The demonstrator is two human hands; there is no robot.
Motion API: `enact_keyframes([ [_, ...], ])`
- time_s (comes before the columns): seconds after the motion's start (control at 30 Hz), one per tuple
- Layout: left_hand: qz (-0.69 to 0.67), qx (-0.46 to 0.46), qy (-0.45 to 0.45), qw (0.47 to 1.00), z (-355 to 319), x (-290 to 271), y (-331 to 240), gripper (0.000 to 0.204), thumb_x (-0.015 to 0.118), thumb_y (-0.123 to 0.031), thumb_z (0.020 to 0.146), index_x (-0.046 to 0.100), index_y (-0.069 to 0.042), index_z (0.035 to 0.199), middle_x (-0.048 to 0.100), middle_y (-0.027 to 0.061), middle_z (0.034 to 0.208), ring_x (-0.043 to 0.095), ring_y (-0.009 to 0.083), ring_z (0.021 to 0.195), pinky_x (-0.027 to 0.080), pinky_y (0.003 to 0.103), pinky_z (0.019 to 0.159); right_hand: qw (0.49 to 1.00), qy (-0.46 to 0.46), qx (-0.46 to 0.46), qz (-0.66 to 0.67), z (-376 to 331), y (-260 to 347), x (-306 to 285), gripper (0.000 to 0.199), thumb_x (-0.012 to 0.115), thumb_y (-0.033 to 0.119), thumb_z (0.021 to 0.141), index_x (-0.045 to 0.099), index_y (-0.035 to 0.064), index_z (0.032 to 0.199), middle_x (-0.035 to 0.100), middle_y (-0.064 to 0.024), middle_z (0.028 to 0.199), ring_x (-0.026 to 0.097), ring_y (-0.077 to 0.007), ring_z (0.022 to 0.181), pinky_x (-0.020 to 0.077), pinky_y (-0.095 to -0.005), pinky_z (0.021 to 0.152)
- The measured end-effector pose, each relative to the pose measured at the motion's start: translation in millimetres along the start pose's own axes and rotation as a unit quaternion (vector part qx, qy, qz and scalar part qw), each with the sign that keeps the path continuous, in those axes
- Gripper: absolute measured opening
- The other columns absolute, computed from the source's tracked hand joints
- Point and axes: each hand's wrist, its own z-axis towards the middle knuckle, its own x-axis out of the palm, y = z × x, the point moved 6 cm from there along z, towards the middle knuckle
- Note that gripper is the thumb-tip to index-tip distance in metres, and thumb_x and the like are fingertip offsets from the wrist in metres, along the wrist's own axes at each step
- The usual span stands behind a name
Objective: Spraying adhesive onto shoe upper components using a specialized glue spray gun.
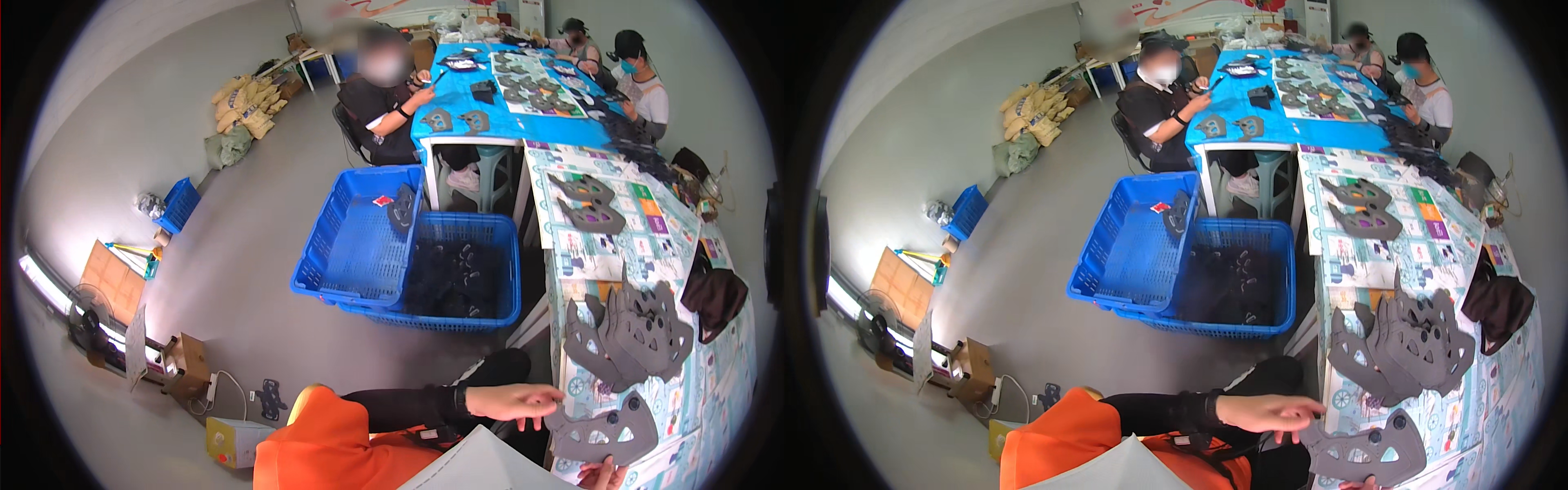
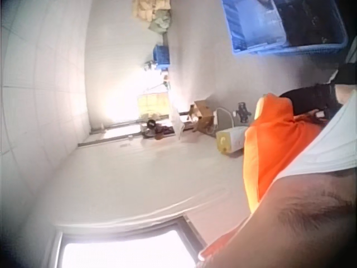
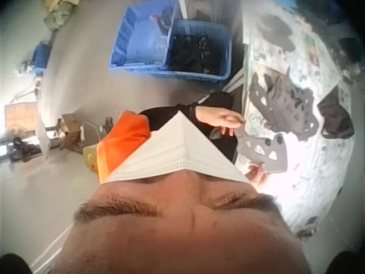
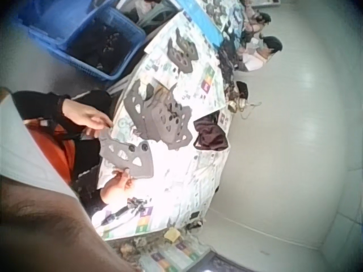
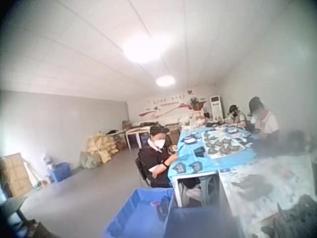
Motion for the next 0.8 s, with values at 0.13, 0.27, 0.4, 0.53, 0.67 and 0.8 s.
enact_keyframes([
  [0.13, 0.098, 0.002, 0.094, 0.991, 12.2, 23.7, 2.0, 0.046, 0.053, -0.035, 0.103, 0.051, 0.0, 0.132, 0.07, 0.0057, 0.079, 0.066, 0.0115, 0.067, 0.052, 0.026, 0.063, 0.998, -0.062, 0.001, 0.002, -12.4, 8.5, 13.8, 0.008, 0.064, 0.007, 0.095, 0.057, 0.0091, 0.1, 0.069, -0.0144, 0.08, 0.063, -0.0203, 0.066, 0.0489, -0.0311, 0.059],
  [0.27, 0.159, 0.099, -0.007, 0.982, 19.2, 24.2, -19.0, 0.029, 0.061, -0.025, 0.099, 0.057, 0.003, 0.109, 0.07, 0.0054, 0.071, 0.064, 0.0113, 0.054, 0.049, 0.025, 0.051, 0.994, -0.1, -0.033, -0.006, -19.3, 23.3, 17.8, 0.01, 0.064, 0.007, 0.095, 0.056, 0.0096, 0.1, 0.068, -0.0135, 0.079, 0.064, -0.0204, 0.067, 0.0485, -0.031, 0.059],
  [0.4, 0.143, 0.096, -0.021, 0.985, 29.4, 26.3, -16.1, 0.024, 0.062, -0.02, 0.098, 0.056, 0.002, 0.106, 0.069, 0.0053, 0.068, 0.063, 0.0109, 0.052, 0.048, 0.024, 0.047, 0.994, -0.104, -0.043, -0.017, -23.3, 28.0, 15.2, 0.007, 0.063, 0.007, 0.096, 0.056, 0.0072, 0.098, 0.068, -0.0136, 0.08, 0.063, -0.0205, 0.068, 0.0475, -0.03, 0.061],
  [0.53, 0.147, 0.128, -0.006, 0.981, 36.4, 29.5, -20.6, 0.019, 0.062, -0.016, 0.097, 0.055, 0.002, 0.096, 0.071, 0.0062, 0.069, 0.064, 0.0102, 0.052, 0.047, 0.024, 0.046, 0.989, -0.143, -0.043, -0.019, -19.5, 29.5, 5.8, 0.006, 0.061, 0.009, 0.097, 0.056, 0.0054, 0.097, 0.067, -0.013, 0.081, 0.06, -0.0189, 0.067, 0.0461, -0.0296, 0.061],
  [0.67, 0.268, 0.166, 0.023, 0.949, 47.5, 36.0, -26.6, 0.022, 0.06, -0.02, 0.098, 0.057, 0.001, 0.097, 0.068, 0.0113, 0.069, 0.065, 0.029, 0.058, 0.047, 0.035, 0.053, 0.97, -0.207, -0.081, -0.102, -18.2, 49.2, -6.8, 0.017, 0.063, 0.013, 0.097, 0.058, 0.0002, 0.106, 0.065, -0.0097, 0.084, 0.053, -0.0152, 0.066, 0.0428, -0.0297, 0.06],
  [0.8, 0.35, 0.21, -0.011, 0.913, 63.8, 41.5, -24.8, 0.019, 0.059, -0.017, 0.096, 0.056, -0.001, 0.106, 0.063, 0.0166, 0.077, 0.063, 0.0365, 0.074, 0.046, 0.045, 0.067, 0.948, -0.204, -0.038, -0.242, -13.8, 66.2, -26.5, 0.037, 0.063, 0.012, 0.096, 0.053, -0.0068, 0.127, 0.068, -0.013, 0.092, 0.059, -0.0165, 0.073, 0.0472, -0.0315, 0.065],
])
